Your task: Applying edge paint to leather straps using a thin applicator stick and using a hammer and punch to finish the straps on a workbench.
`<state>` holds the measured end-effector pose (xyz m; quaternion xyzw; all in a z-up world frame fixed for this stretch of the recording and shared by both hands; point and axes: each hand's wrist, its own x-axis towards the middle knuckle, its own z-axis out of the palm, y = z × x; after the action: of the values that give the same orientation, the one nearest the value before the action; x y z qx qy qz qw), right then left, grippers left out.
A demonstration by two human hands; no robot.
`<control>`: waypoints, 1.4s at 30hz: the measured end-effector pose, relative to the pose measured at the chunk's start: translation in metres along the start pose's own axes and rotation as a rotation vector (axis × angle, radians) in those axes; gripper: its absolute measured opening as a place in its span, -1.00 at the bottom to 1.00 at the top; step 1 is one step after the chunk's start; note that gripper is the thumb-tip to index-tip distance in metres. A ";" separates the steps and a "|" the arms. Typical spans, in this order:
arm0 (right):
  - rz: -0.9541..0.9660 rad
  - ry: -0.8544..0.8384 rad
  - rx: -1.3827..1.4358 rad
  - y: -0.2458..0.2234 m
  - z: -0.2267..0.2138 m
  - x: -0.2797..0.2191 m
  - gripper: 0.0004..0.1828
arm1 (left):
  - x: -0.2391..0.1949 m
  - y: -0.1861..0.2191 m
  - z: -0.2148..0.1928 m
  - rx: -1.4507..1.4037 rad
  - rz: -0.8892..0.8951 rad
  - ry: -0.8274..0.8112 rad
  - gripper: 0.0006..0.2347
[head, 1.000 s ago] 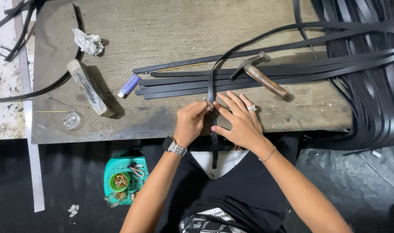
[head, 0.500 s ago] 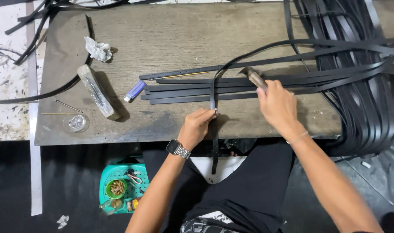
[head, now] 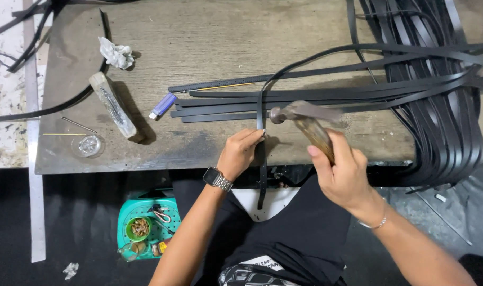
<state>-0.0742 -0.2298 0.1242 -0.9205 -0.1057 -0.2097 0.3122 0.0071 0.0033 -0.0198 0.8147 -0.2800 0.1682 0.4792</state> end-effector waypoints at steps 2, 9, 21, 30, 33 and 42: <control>0.047 -0.135 -0.056 -0.011 0.007 0.004 -0.68 | 0.002 0.005 -0.003 -0.023 -0.008 0.001 -0.79; 0.317 -0.280 -0.032 -0.004 0.008 0.018 -0.56 | 0.000 0.005 -0.001 -0.046 -0.053 -0.002 -0.79; -0.238 0.178 -0.633 0.089 0.105 0.025 -0.54 | 0.005 0.013 -0.005 -0.084 -0.124 0.019 -0.74; -0.293 -0.207 -0.189 0.042 0.110 0.010 -0.42 | 0.024 0.024 -0.024 -0.206 -0.314 0.270 -0.91; -0.295 -0.221 -0.144 0.037 0.106 0.006 -0.44 | 0.023 0.026 -0.028 -0.301 -0.334 0.269 -0.87; -0.289 -0.197 -0.119 0.033 0.106 0.006 -0.45 | 0.017 0.018 -0.013 -0.201 -0.301 0.170 -0.87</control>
<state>-0.0238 -0.1898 0.0330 -0.9286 -0.2546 -0.1669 0.2121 0.0090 0.0027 0.0084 0.7781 -0.1291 0.1340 0.5999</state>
